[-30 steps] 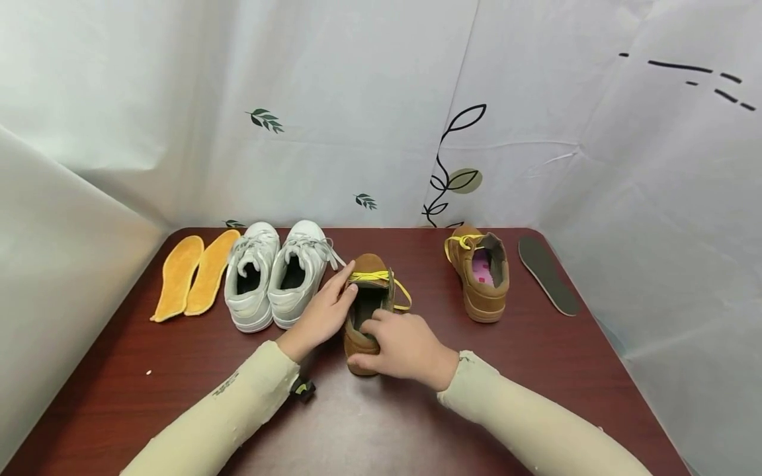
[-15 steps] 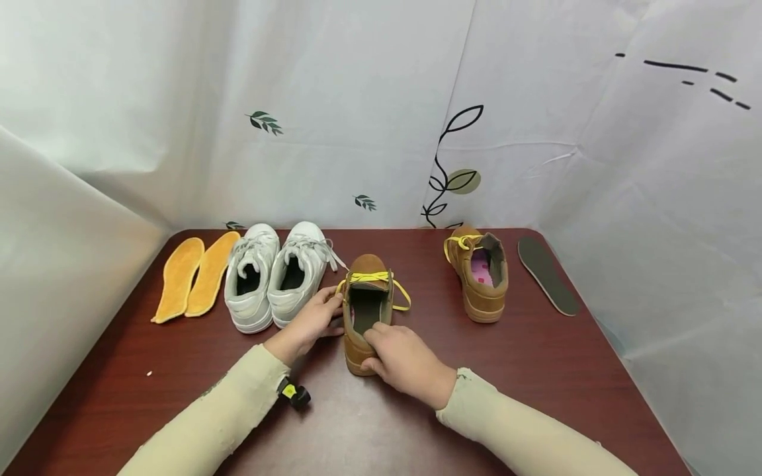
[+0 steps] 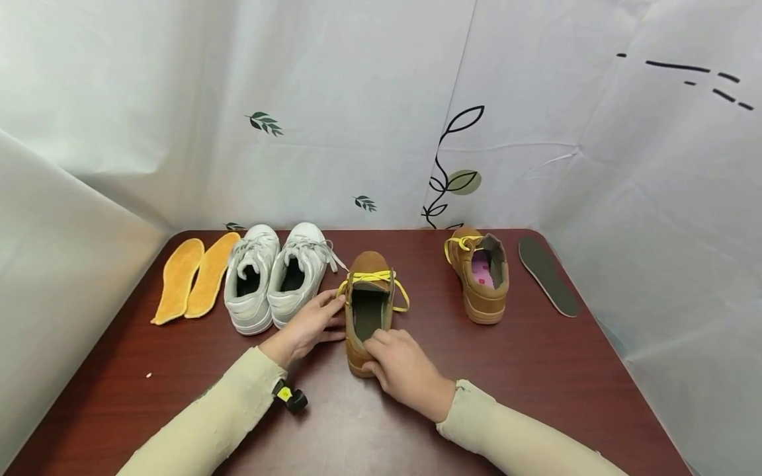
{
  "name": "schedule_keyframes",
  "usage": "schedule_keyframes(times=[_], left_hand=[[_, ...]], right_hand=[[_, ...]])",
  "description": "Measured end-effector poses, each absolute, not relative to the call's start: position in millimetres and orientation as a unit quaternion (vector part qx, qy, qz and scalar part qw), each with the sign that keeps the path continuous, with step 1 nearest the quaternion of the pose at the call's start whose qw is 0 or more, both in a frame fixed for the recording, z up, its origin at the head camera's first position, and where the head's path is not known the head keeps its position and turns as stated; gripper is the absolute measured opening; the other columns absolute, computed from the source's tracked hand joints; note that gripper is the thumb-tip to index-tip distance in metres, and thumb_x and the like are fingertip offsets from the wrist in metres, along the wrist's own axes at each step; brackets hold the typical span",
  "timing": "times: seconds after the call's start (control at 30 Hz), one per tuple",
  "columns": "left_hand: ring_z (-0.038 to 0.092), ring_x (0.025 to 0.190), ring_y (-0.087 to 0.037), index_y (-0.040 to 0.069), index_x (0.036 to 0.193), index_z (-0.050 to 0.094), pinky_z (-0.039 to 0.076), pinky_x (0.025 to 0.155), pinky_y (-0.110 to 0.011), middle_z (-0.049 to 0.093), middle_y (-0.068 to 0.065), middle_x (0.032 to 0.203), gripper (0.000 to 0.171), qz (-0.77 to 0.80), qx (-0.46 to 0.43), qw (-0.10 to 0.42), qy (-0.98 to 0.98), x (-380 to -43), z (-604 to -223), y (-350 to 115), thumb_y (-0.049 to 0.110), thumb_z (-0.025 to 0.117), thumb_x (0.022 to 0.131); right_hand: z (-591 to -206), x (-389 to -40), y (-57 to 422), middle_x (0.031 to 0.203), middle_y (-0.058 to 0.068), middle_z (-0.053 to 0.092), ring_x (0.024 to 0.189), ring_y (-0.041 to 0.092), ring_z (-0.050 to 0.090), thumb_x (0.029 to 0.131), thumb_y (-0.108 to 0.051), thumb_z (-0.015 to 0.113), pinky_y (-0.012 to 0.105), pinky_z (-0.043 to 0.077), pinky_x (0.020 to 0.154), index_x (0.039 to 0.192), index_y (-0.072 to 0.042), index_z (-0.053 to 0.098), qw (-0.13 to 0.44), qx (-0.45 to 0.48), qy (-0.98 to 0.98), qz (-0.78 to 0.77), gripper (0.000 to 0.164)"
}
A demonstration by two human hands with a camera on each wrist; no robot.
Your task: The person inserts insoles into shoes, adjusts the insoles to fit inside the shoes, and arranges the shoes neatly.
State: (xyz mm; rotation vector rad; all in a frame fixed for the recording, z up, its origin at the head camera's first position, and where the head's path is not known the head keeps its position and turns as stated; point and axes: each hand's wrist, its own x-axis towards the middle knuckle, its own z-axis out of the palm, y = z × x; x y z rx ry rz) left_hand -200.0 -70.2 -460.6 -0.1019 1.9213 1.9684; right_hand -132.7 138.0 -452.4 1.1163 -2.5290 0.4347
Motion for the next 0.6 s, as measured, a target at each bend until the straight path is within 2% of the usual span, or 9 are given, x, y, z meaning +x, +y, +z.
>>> schedule_keyframes(times=[0.07, 0.17, 0.33, 0.43, 0.6], left_hand=[[0.065, 0.108, -0.035, 0.010, 0.153, 0.035, 0.057, 0.095, -0.052, 0.050, -0.025, 0.147, 0.050, 0.702, -0.037, 0.192, 0.685, -198.8, -458.0, -69.3, 0.031, 0.044, 0.108], [0.067, 0.096, -0.027, 0.012, 0.154, 0.034, 0.057, 0.096, -0.049, 0.052, -0.024, 0.143, 0.049, 0.709, -0.031, 0.181, 0.680, -198.0, -454.8, -67.0, 0.030, 0.043, 0.109], [0.066, 0.090, -0.015, 0.010, 0.154, 0.036, 0.058, 0.094, -0.040, 0.054, -0.023, 0.141, 0.046, 0.727, -0.012, 0.154, 0.669, -200.9, -452.8, -62.2, 0.015, 0.044, 0.108], [0.064, 0.096, -0.015, 0.008, 0.152, 0.038, 0.058, 0.095, -0.040, 0.052, -0.023, 0.146, 0.047, 0.735, 0.010, 0.134, 0.664, -204.5, -451.4, -57.9, 0.005, 0.046, 0.106], [0.059, 0.121, -0.028, 0.010, 0.152, 0.040, 0.052, 0.105, -0.054, 0.048, -0.023, 0.151, 0.053, 0.740, 0.041, 0.117, 0.661, -213.6, -442.6, -48.7, 0.003, 0.055, 0.102]], right_hand=[[-452.8, -134.1, 139.6, 0.080, -0.005, 0.060, 0.076, 0.016, 0.059, 0.080, -0.026, 0.082, 0.039, 0.054, 0.072, 0.090, -0.017, 0.065, 0.189, 0.400, -0.883, 0.154, 0.022], [-452.3, -136.7, 143.8, 0.080, -0.005, 0.060, 0.075, 0.016, 0.059, 0.080, -0.026, 0.082, 0.038, 0.053, 0.069, 0.090, -0.016, 0.065, 0.219, 0.410, -0.872, 0.152, 0.022], [-444.7, -141.5, 151.6, 0.083, -0.004, 0.062, 0.074, 0.016, 0.058, 0.081, -0.024, 0.082, 0.038, 0.051, 0.067, 0.093, -0.015, 0.066, 0.242, 0.410, -0.867, 0.148, 0.022], [-439.2, -145.3, 156.7, 0.084, -0.003, 0.064, 0.075, 0.017, 0.058, 0.081, -0.021, 0.083, 0.038, 0.051, 0.066, 0.095, -0.014, 0.066, 0.249, 0.407, -0.867, 0.145, 0.023], [-431.0, -151.1, 164.7, 0.086, -0.001, 0.065, 0.075, 0.019, 0.057, 0.082, -0.017, 0.081, 0.038, 0.050, 0.066, 0.100, -0.012, 0.067, 0.253, 0.408, -0.867, 0.131, 0.023]])
